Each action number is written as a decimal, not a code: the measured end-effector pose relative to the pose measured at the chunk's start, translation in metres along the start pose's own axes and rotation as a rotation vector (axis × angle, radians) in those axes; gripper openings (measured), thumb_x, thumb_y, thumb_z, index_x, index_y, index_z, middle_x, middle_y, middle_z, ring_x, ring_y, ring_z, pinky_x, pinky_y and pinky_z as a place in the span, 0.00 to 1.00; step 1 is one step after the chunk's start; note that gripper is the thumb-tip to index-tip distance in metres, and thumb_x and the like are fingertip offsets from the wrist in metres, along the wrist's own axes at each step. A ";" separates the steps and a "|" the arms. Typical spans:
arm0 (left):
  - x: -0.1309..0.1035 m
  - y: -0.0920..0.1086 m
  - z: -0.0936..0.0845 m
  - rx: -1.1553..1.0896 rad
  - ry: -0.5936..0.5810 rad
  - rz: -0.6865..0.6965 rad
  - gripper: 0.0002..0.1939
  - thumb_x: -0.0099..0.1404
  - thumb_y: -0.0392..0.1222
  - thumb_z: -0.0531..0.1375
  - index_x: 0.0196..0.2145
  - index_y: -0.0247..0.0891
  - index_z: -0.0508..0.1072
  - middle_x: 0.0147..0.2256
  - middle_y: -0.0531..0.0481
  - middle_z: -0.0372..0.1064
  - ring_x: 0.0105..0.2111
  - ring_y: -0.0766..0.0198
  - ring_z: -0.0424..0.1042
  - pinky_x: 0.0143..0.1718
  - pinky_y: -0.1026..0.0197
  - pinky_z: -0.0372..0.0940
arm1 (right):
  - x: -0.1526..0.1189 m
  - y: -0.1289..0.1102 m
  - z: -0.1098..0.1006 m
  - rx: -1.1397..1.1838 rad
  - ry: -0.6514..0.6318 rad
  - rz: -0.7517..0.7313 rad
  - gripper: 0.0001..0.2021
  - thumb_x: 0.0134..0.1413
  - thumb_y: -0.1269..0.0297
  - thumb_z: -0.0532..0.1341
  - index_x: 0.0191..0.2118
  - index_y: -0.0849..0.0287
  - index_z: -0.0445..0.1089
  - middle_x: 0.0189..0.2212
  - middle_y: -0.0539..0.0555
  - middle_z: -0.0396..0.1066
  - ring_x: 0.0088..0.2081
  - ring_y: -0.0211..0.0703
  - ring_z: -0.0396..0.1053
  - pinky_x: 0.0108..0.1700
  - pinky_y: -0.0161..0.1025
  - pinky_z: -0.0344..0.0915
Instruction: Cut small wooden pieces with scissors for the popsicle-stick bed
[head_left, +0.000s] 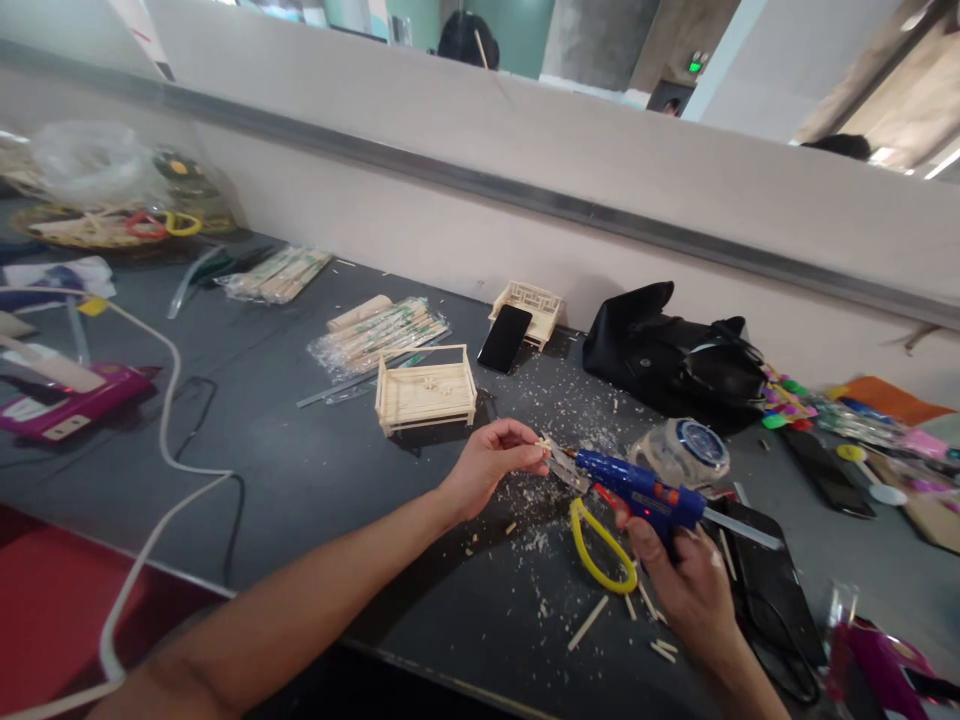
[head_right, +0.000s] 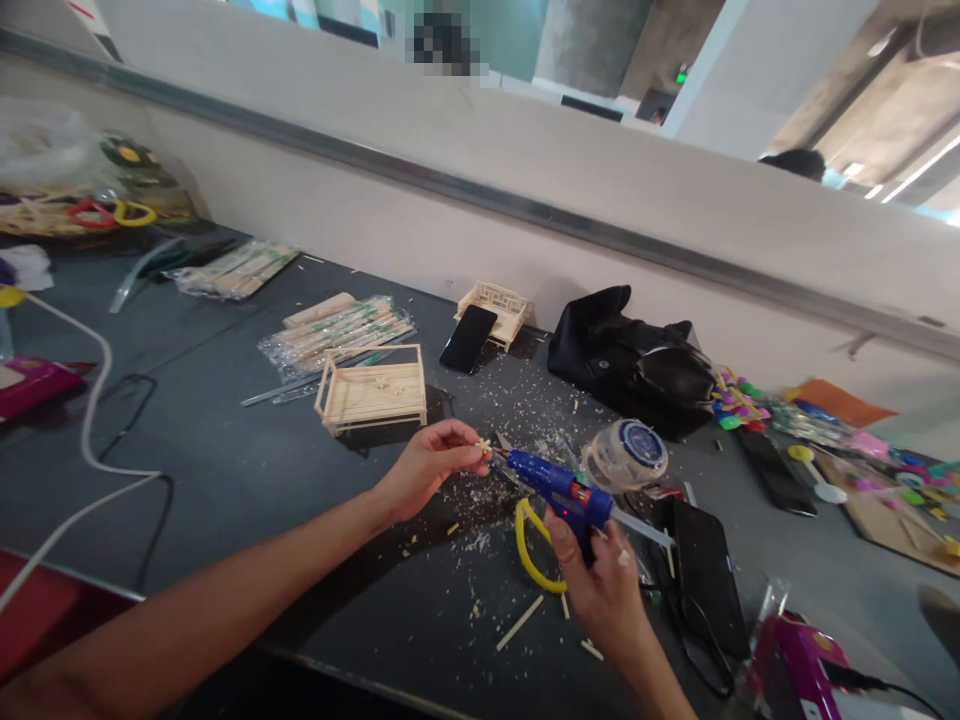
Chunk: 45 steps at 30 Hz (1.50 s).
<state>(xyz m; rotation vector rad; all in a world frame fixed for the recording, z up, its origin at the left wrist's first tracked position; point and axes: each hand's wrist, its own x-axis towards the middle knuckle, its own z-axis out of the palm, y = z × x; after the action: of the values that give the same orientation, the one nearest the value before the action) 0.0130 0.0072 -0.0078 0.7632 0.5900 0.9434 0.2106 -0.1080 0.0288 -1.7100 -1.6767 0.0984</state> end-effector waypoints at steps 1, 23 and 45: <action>0.000 0.000 0.001 0.002 0.001 -0.003 0.19 0.42 0.45 0.76 0.26 0.35 0.73 0.26 0.50 0.77 0.25 0.64 0.75 0.36 0.58 0.71 | -0.001 0.000 0.001 -0.006 -0.007 -0.005 0.31 0.57 0.34 0.51 0.27 0.54 0.80 0.26 0.57 0.80 0.29 0.49 0.78 0.31 0.39 0.74; -0.003 0.002 0.005 0.015 -0.002 -0.025 0.20 0.40 0.46 0.76 0.25 0.35 0.73 0.24 0.52 0.76 0.23 0.65 0.75 0.33 0.60 0.71 | -0.012 0.013 0.020 -0.104 0.055 -0.101 0.29 0.62 0.40 0.49 0.31 0.56 0.79 0.27 0.57 0.80 0.30 0.50 0.78 0.33 0.41 0.75; -0.001 0.004 0.002 0.012 0.028 0.006 0.20 0.41 0.45 0.76 0.26 0.35 0.73 0.25 0.51 0.77 0.24 0.65 0.75 0.35 0.58 0.71 | -0.009 0.011 0.016 -0.083 0.021 -0.071 0.29 0.61 0.39 0.49 0.29 0.55 0.78 0.26 0.57 0.79 0.29 0.50 0.77 0.30 0.41 0.73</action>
<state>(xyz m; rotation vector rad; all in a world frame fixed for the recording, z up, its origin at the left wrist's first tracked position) 0.0122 0.0073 -0.0038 0.7642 0.6187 0.9584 0.2100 -0.1075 0.0077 -1.7036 -1.7459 -0.0225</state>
